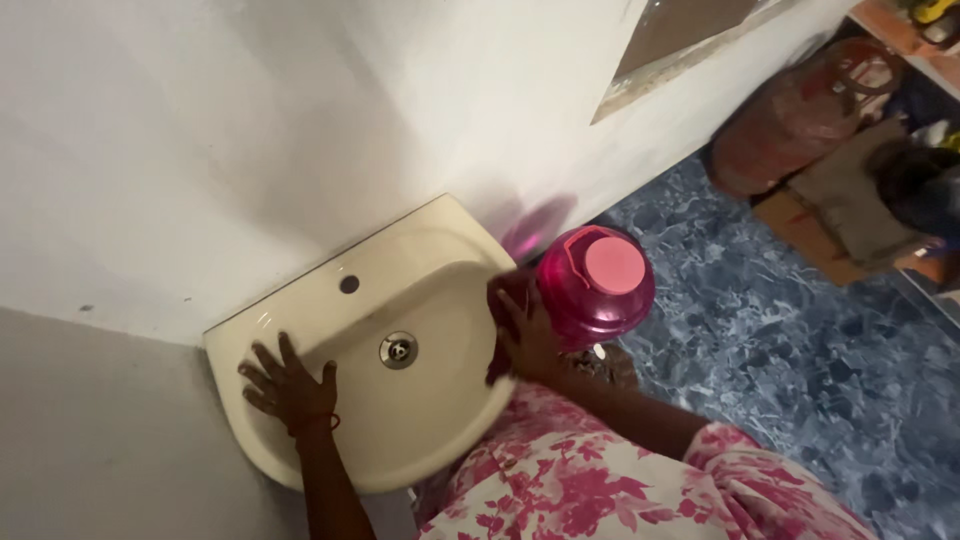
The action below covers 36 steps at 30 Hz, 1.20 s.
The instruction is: The person wipes the interior and rim of a wall-mounted sink using a dark cloth. They repeatedly rub the basin surface and edges, occasionally adjusting the cloth, and continue wiping until the end of the clip.
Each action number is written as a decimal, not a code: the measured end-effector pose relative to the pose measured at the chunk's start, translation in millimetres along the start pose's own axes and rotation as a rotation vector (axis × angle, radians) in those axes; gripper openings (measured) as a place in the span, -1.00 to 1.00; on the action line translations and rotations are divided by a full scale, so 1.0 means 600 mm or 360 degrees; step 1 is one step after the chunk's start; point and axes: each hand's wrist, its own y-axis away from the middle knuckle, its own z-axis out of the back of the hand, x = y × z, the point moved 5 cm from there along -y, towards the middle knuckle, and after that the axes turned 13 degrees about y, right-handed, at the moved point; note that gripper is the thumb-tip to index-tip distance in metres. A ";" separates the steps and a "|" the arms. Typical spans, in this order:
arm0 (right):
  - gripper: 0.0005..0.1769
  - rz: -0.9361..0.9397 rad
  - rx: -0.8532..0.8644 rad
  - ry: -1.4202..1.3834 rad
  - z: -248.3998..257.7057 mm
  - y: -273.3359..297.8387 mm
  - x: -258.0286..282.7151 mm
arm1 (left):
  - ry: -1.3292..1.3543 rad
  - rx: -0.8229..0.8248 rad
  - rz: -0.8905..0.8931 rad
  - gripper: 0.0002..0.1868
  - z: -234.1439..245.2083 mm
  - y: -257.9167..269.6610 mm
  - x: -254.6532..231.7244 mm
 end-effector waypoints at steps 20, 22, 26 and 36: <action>0.06 0.0243 0.0017 -0.0080 -0.065 -0.086 -0.132 | -0.0092 0.0715 -0.0179 -0.27 -0.006 0.393 -0.246; 0.19 0.0114 -0.0062 -0.0452 -0.064 -0.012 -0.134 | -0.0119 0.0576 -0.0188 -0.18 0.000 0.413 -0.289; 0.58 -0.0712 0.0542 -0.1142 -0.086 0.134 -0.066 | 0.0880 -0.0108 -0.0226 -0.34 0.010 0.486 -0.382; 0.00 -0.0703 0.2492 -0.1785 -0.036 0.247 -0.001 | 0.1838 -0.0272 0.0599 -0.08 -0.143 0.542 -0.314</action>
